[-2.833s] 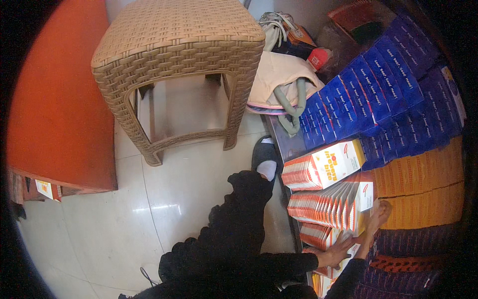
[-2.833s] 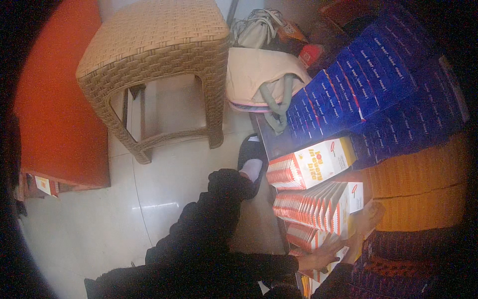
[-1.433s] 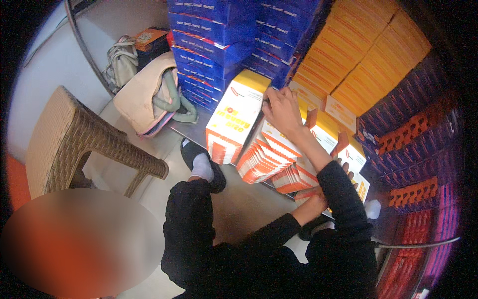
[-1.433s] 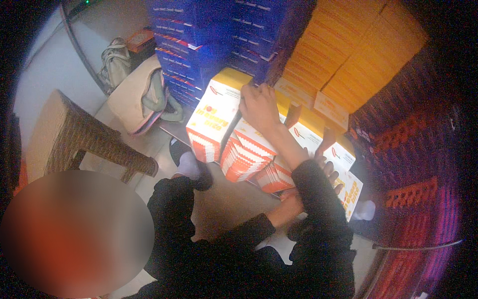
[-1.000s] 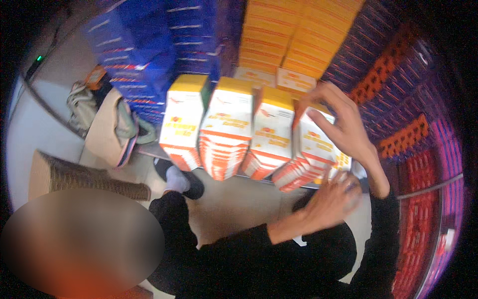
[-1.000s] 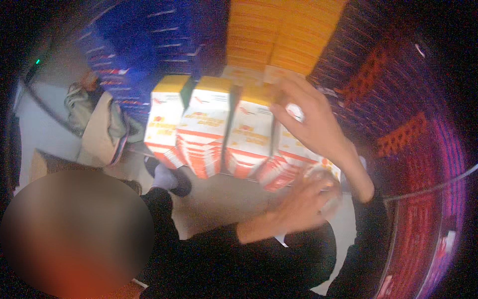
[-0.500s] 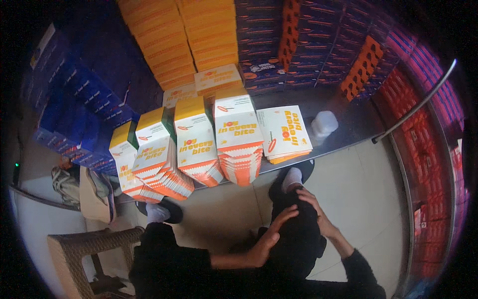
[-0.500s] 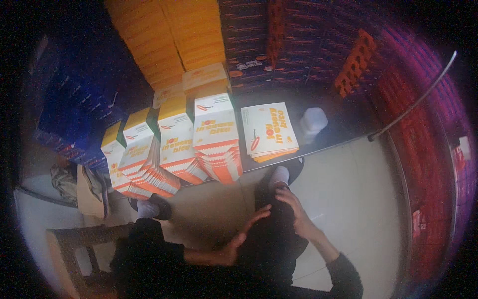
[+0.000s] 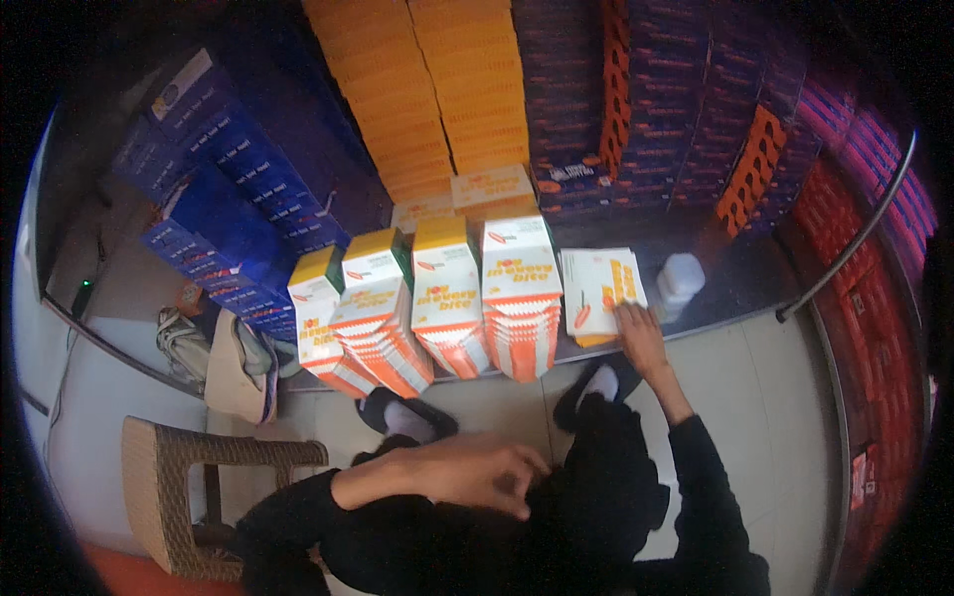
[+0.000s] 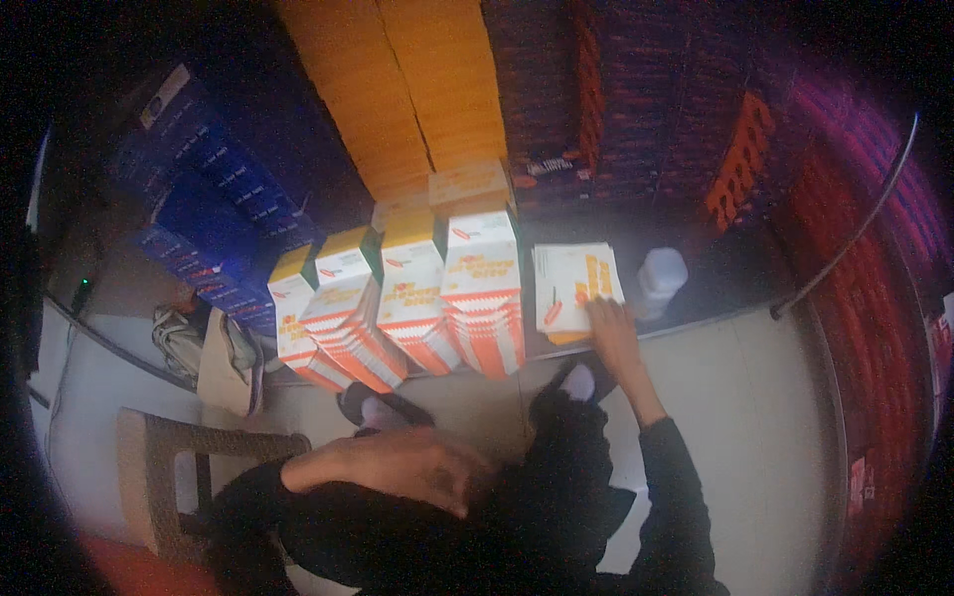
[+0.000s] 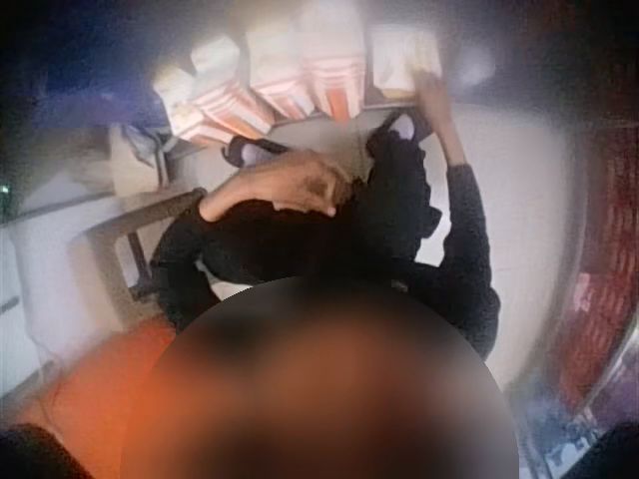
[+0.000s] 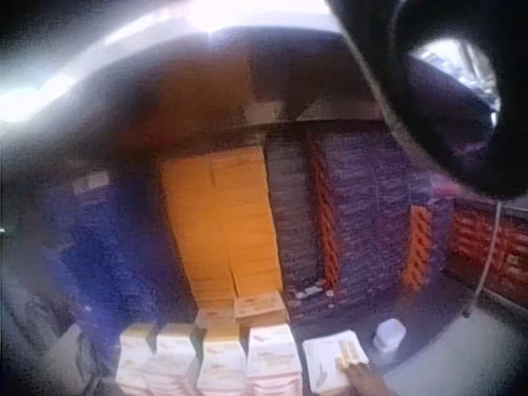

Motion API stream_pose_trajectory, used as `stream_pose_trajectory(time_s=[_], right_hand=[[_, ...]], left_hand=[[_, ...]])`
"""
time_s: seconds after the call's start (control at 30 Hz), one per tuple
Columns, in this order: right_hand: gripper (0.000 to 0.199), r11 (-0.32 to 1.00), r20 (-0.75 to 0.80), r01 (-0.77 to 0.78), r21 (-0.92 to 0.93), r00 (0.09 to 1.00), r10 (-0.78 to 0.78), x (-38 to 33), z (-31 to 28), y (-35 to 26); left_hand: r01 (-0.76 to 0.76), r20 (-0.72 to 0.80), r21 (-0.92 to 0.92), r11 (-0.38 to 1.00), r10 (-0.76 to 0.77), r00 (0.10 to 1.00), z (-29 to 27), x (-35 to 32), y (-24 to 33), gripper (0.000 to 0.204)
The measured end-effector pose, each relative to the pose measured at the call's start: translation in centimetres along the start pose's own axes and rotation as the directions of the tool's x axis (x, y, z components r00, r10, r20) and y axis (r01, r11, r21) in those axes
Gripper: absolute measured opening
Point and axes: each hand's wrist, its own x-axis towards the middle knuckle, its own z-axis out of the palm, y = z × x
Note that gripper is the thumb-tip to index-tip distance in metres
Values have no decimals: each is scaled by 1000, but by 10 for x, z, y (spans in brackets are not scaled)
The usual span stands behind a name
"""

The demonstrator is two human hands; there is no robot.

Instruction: The person repeatedly picks up flat-packed cardboard boxes, folds them into rectangular containers, and places them on a table. The process is repeated multiple times with identical boxes.

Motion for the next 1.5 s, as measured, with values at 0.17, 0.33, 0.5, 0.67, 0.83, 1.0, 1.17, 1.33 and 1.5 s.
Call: stream_pose_trajectory(time_s=[0.17,0.33,0.5,0.67,0.83,1.0,1.17,1.33,1.5], right_hand=[[38,993,-136,78,90,989,-65,-28,-48,10],[24,976,-463,-171,136,860,215,-37,-160,-11],[27,899,-449,-133,418,829,332,-38,-210,-64],[29,561,-241,-112,820,822,517,-30,-212,-111],[26,612,-371,75,788,850,374,3,-210,-95],[22,187,-162,103,977,929,333,52,-182,-85],[37,312,-354,256,915,881,315,58,-129,-168],[62,488,48,-55,871,999,27,71,-160,-129],[87,889,52,316,331,935,-352,63,-184,-112]], left_hand=[[-76,-546,-91,993,15,837,-46,20,-26,25],[-75,-811,264,962,263,522,-51,93,-35,72],[132,-726,513,848,346,594,-43,130,-16,106],[196,-849,301,933,168,502,-34,125,-13,124],[-227,-800,34,973,162,577,-49,90,-26,119],[-610,-675,-704,364,-76,734,-49,30,-48,108],[-675,-648,-738,-20,-261,716,-33,6,-62,96],[-642,-618,-765,56,-345,707,-32,-10,-57,85],[-298,-403,-892,339,-301,864,-29,-8,-49,83]])
